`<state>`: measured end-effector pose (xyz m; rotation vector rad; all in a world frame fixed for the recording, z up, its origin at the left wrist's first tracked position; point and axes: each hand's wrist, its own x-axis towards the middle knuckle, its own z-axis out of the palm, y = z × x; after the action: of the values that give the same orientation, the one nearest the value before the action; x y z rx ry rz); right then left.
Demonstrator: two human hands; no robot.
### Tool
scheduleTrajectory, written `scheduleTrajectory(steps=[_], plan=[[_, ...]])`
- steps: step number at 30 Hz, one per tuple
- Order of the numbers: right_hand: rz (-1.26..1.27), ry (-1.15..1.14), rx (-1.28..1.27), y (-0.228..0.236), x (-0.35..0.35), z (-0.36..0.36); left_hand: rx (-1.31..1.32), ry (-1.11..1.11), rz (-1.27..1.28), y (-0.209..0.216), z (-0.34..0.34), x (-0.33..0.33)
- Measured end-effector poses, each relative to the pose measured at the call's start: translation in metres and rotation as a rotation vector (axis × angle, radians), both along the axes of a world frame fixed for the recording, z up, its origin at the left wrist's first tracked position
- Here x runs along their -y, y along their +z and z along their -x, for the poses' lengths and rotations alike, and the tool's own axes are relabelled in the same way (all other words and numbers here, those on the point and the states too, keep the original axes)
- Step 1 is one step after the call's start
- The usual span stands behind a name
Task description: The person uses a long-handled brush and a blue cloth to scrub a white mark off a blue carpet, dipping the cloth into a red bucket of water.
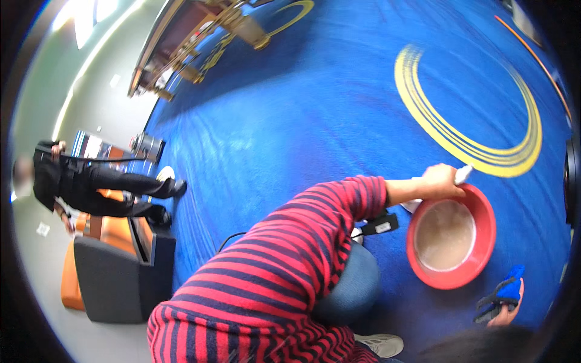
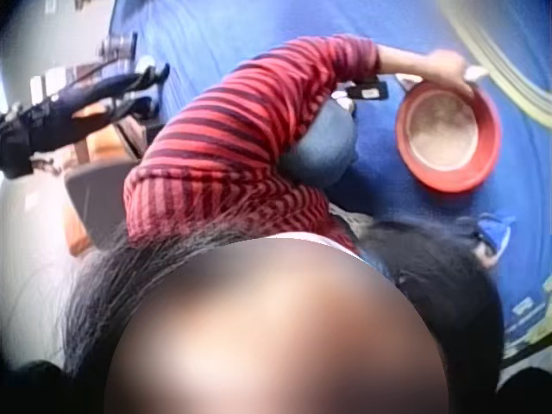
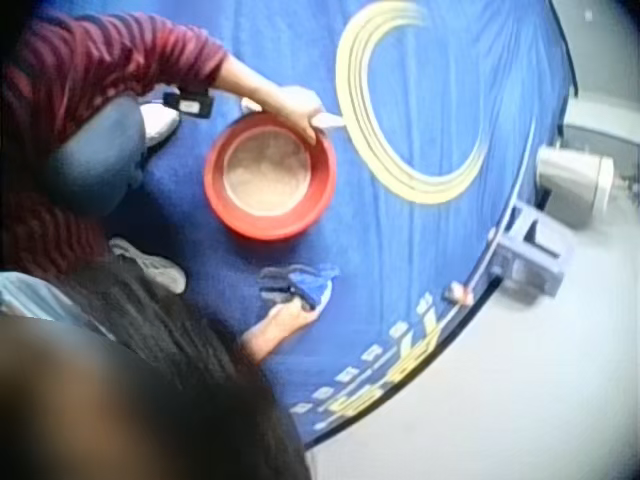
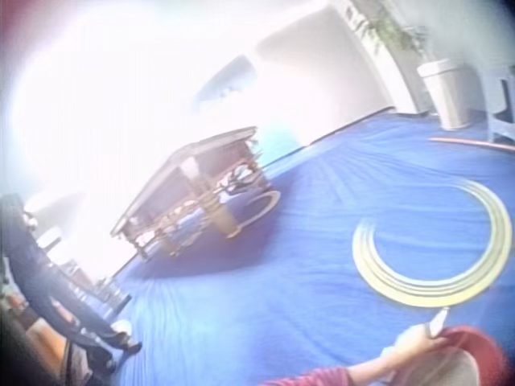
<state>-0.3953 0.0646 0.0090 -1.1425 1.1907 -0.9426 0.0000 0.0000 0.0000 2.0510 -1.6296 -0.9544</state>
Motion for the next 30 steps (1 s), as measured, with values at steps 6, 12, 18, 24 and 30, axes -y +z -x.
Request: scheduleTrajectory(steps=[6, 12, 18, 24, 30], plan=[[0.221, 0.518, -0.212, 0.032, 0.047, -0.097, -0.013, -0.018, 0.062, -0.012, 0.017, 0.023], [0.031, 0.725, -0.387, 0.000, 0.052, -0.160, -0.015, -0.013, 0.033, -0.021, 0.017, 0.030], [-0.068, 0.760, -0.447, -0.053, 0.057, -0.150, -0.051, -0.036, 0.053, -0.026, 0.017, 0.029], [-0.149, 0.740, -0.503, -0.117, 0.059, -0.123, -0.068, 0.000, 0.039, -0.032, 0.020, 0.032], [-0.246, 0.747, -0.522, -0.182, 0.066, -0.112, -0.043, -0.042, 0.000, -0.048, 0.022, 0.029]])
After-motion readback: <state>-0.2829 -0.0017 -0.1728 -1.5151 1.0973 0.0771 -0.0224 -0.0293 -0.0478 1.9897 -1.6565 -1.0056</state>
